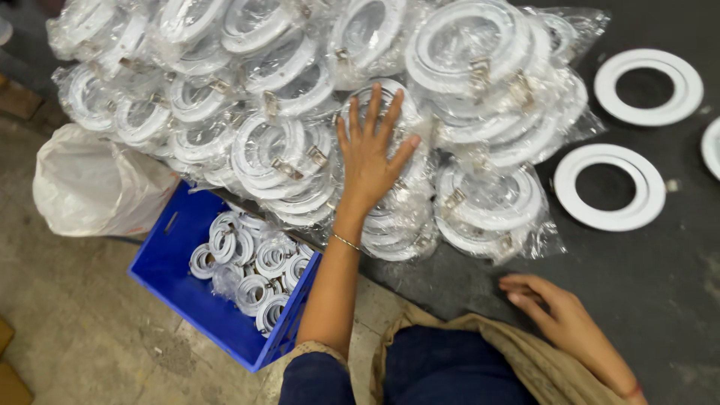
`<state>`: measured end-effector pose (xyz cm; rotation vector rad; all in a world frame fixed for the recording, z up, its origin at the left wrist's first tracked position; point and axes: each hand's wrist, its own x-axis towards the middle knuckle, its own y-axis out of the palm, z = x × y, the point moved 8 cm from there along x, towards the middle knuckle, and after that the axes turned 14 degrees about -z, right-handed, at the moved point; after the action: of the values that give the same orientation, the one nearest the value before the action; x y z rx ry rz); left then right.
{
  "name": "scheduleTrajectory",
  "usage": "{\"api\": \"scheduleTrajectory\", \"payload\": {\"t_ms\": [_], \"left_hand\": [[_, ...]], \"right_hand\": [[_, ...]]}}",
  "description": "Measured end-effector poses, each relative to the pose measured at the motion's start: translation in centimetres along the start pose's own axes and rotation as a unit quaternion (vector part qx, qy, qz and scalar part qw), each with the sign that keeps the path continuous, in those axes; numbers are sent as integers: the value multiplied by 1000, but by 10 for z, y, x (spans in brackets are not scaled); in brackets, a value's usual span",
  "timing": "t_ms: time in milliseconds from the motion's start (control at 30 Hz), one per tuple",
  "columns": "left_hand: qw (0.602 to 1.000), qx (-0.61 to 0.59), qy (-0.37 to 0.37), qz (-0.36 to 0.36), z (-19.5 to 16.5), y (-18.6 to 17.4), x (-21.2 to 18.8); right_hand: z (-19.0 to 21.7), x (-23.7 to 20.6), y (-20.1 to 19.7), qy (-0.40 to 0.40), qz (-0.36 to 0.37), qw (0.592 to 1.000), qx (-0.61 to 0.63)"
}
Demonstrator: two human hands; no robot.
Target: The person takes coiled LED panel lights from a blue crate and a pile on the workbench, opens a clear plastic bag, and slides each light inside, then sets the bagged light onto a growing stack on the table, repeating the cycle.
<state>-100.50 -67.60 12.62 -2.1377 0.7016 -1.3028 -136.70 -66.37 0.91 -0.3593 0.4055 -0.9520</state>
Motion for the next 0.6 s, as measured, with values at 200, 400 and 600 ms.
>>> {"api": "scheduleTrajectory", "payload": {"t_ms": [200, 400, 600], "left_hand": [[1000, 5, 9, 14, -4, -1, -2], [994, -82, 9, -70, -39, -32, -7], [991, -46, 80, -98, -70, -36, 51]], "right_hand": [[42, -18, -7, -55, -3, 998, -33], [71, -43, -50, -98, -125, 987, -38], [117, -16, -51, -236, -266, 929, -100]]}}
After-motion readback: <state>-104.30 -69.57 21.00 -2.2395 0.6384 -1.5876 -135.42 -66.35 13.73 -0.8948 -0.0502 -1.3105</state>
